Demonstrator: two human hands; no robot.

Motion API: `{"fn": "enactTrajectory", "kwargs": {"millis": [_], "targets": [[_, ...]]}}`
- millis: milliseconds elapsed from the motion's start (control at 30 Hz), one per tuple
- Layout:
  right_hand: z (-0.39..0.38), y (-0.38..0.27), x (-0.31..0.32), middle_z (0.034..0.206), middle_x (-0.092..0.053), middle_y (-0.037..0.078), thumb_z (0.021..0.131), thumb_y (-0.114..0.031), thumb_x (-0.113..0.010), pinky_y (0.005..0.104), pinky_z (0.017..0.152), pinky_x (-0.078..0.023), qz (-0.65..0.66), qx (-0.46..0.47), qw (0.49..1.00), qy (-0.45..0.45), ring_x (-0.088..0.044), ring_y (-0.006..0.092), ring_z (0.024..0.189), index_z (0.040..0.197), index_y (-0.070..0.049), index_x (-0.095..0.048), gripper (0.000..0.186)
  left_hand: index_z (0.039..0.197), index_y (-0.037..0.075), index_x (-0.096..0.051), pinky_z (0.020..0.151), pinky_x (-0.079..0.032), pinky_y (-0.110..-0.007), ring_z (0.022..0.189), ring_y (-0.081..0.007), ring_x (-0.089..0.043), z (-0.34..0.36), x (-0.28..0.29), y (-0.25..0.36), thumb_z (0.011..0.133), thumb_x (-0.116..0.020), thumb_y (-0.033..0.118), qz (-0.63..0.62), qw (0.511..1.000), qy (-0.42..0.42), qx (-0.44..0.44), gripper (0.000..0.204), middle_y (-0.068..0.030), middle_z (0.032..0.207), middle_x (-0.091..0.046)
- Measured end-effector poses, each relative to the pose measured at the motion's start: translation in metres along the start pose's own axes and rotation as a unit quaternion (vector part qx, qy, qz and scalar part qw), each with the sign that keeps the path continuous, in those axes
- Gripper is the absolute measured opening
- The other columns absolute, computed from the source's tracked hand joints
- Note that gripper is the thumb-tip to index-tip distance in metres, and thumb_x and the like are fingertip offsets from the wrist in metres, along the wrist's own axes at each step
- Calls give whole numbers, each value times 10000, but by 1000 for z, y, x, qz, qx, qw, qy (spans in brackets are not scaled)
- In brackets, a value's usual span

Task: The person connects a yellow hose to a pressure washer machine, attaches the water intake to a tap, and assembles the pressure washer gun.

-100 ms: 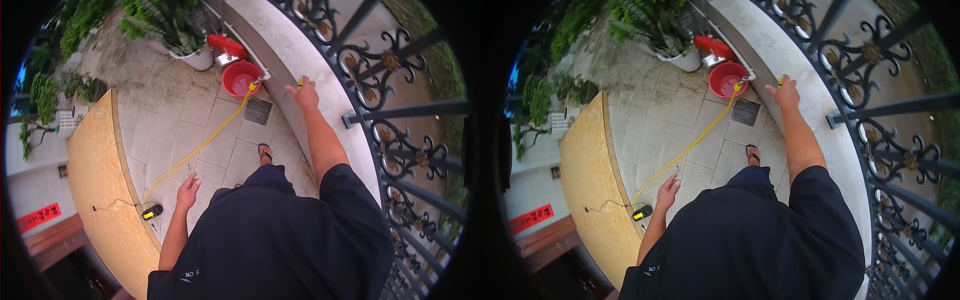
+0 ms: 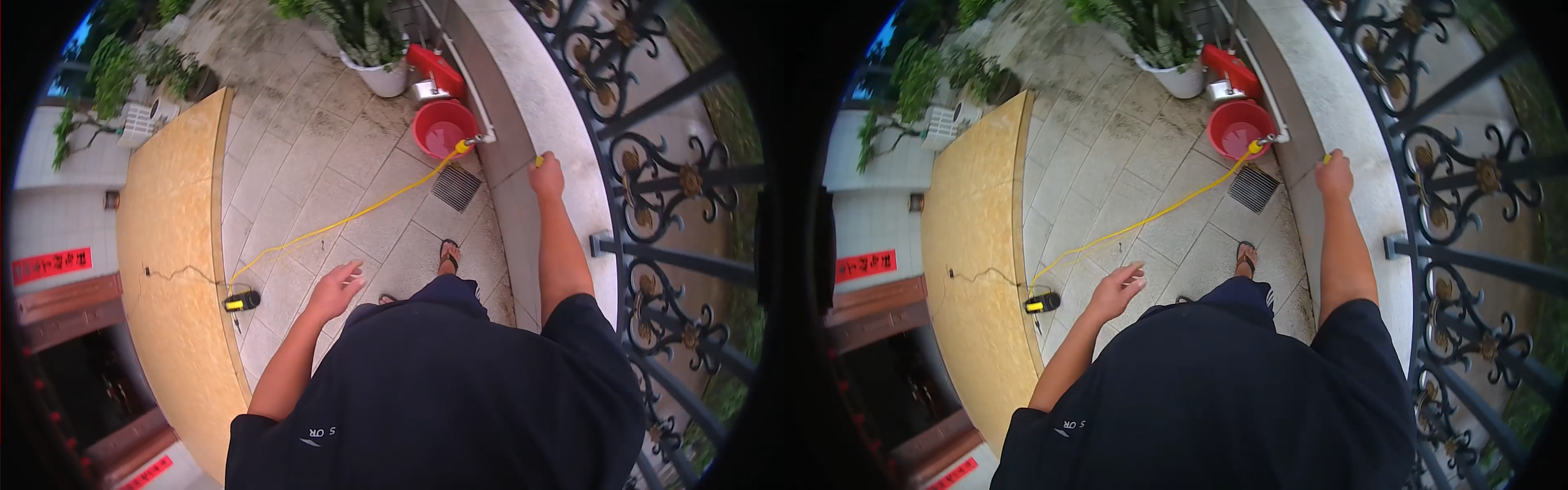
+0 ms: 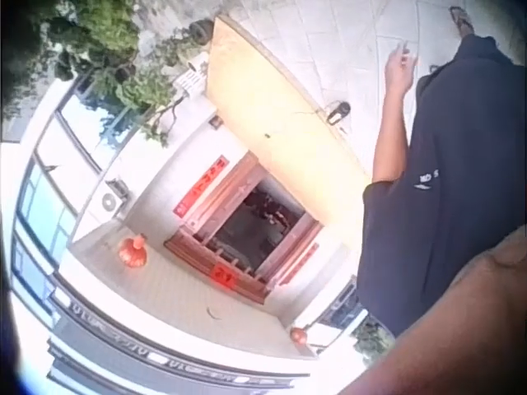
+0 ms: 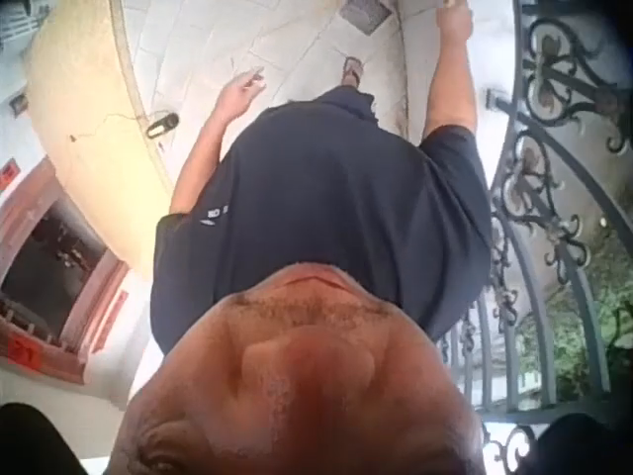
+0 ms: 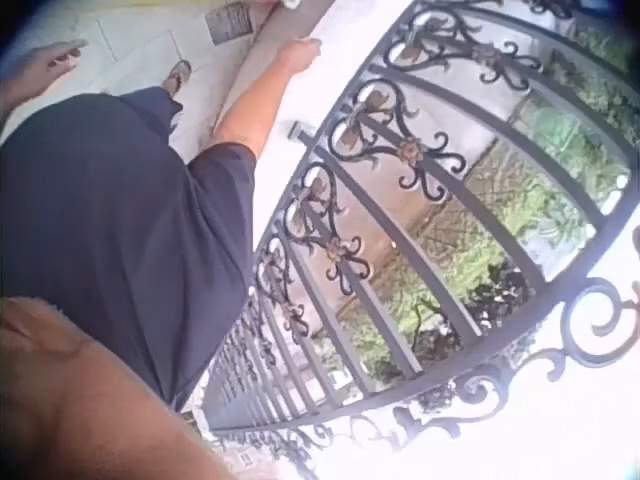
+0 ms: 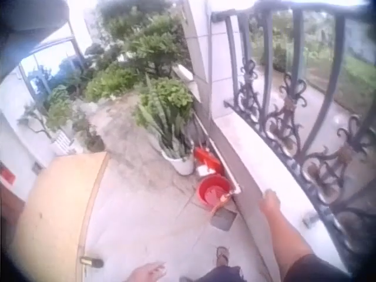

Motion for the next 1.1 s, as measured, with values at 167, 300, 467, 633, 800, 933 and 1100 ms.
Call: {"fn": "enactTrajectory", "kwargs": {"millis": [167,300,467,633,800,933,1100], "targets": [[-94,-102,-11,1069,-653,90,883,-32,-705,298,839,-524,412,197,868,-196,-638,161,969,1192,-21,-537,352,1481,147,-474,864,-544,-346,1013,-212,-649,10,-26,25,1041,-516,402,-306,942,-101,92,511,-100,1226,-656],[-271,-235,5,1202,-652,116,891,3,-682,322,992,-477,527,200,647,-513,-618,203,1132,1403,-22,-481,551,1491,94,-437,827,-551,-368,908,-236,-655,-9,-18,13,1014,-390,629,-662,746,20,77,719,-144,1148,-651],[-397,-340,36,1160,-654,126,819,-94,-783,376,956,-489,297,698,578,-299,-617,258,1104,1215,-54,-614,433,1429,87,-526,657,-512,-314,704,-170,-590,-78,9,-54,1019,-373,632,-707,672,214,54,699,-76,867,-623],[-466,-385,21,1063,-632,133,770,-123,-816,406,858,-524,208,710,523,-423,-612,331,1057,1175,-63,-631,449,1450,74,-495,552,-444,-226,635,-80,-516,-178,34,-97,1048,-407,540,-600,747,285,-14,622,-15,886,-599],[-551,-422,15,1088,-614,128,759,-151,-824,399,836,-524,251,753,535,-289,-606,329,1003,1167,-69,-629,458,1478,88,-423,685,-551,-283,791,-135,-627,-232,46,-152,1067,-445,426,-649,667,360,-61,533,-61,994,-618],[-584,-449,10,1077,-607,105,752,-222,-814,386,824,-512,184,835,455,-249,-604,293,958,1148,-50,-610,478,1354,58,-494,830,-562,-340,1026,-200,-642,-252,55,-164,1063,-452,425,-793,465,388,-60,470,-97,1135,-617],[-592,-468,-24,888,-593,72,739,-220,-785,351,680,-518,146,880,379,-245,-611,251,817,1026,-57,-614,371,1403,82,-497,917,-530,-395,1090,-188,-611,-252,49,-195,1055,-487,383,-835,450,303,-91,461,-66,1211,-604]]}}
Point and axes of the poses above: each hand's wrist, its own z-axis towards the middle knuckle, its own x-axis out of the back of the hand, y = z × x, the point moved 1 cm from there along z, towards the middle knuckle
